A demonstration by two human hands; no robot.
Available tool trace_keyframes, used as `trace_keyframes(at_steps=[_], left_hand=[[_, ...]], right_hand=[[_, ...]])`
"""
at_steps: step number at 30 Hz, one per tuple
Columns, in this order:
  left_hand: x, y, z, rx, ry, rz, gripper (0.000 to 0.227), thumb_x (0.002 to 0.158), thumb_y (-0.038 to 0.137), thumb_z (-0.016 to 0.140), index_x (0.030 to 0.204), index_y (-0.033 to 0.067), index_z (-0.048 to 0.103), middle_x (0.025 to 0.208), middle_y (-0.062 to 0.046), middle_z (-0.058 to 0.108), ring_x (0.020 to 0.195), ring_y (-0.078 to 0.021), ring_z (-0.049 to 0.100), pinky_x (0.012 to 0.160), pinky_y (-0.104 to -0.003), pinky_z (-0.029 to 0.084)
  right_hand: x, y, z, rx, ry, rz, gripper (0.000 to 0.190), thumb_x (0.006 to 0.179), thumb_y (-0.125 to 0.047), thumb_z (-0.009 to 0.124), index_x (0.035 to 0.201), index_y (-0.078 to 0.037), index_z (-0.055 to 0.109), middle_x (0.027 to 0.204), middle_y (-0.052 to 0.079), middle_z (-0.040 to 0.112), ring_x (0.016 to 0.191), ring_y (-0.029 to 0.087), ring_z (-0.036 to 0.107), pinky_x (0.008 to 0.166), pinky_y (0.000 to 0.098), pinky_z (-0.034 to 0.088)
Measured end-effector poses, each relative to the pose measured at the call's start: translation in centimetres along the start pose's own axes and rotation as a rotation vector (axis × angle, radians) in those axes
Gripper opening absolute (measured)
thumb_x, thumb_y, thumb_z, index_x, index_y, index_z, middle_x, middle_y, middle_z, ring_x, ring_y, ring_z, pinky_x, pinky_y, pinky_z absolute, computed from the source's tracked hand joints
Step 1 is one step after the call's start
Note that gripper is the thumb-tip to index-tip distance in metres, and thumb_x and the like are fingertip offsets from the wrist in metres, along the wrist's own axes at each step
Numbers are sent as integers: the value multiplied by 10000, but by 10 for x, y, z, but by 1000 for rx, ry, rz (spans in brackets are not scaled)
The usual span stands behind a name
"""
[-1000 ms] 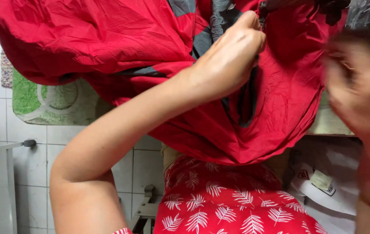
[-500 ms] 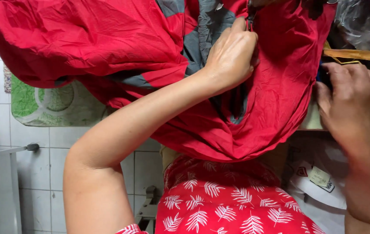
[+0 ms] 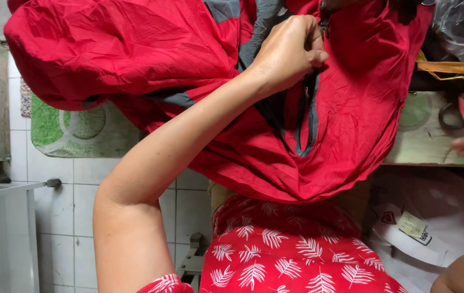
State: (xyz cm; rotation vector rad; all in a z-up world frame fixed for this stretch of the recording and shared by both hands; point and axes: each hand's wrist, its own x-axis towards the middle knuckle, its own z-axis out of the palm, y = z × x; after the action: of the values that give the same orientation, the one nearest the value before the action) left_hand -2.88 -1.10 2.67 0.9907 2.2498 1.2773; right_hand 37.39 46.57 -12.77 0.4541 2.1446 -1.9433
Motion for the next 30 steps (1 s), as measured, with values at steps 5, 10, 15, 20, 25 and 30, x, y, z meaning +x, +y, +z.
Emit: trace_keyframes(at_steps=[5,10,15,20,25,30], left_hand=[[-9,17,-10,-180,-51,-121,274,800,50,753,677,168,538,611,16,784,474,-58,727,429,-237,582],[-10,14,-7,-265,-38,-137,280,812,60,756,693,166,526,610,0,783,457,-61,682,429,-234,567],[-7,4,-4,-186,-6,-56,283,785,125,798,684,187,542,523,35,700,439,-74,647,527,-267,526],[-3,-5,2,-118,47,49,287,753,146,839,683,199,566,617,87,681,573,-78,616,587,-289,492],[-3,-4,1,-114,39,50,274,745,157,830,682,209,568,617,101,704,576,-72,624,596,-287,487],[-2,-7,3,-117,32,64,296,750,149,813,685,220,534,611,112,701,578,-66,606,608,-284,482]], right_hand=[[26,-177,207,-121,256,-69,645,1018,-220,436,1628,-38,330,1226,361,567,762,315,566,530,342,397],[90,-290,300,-861,273,-371,324,1003,-200,808,1253,-6,736,1131,117,729,978,236,640,880,357,463],[122,-309,321,-1070,204,-367,220,1061,-261,738,1054,-41,743,912,130,713,798,301,641,692,425,423],[131,-303,324,-1170,199,-282,285,1061,-354,669,1008,-79,721,861,159,690,799,375,646,700,479,452],[136,-299,322,-1158,171,-299,329,1069,-320,655,891,-45,621,793,160,635,752,369,601,707,478,422],[137,-297,322,-1107,156,-332,332,1094,-284,662,867,-49,601,717,143,571,651,305,518,670,439,391]])
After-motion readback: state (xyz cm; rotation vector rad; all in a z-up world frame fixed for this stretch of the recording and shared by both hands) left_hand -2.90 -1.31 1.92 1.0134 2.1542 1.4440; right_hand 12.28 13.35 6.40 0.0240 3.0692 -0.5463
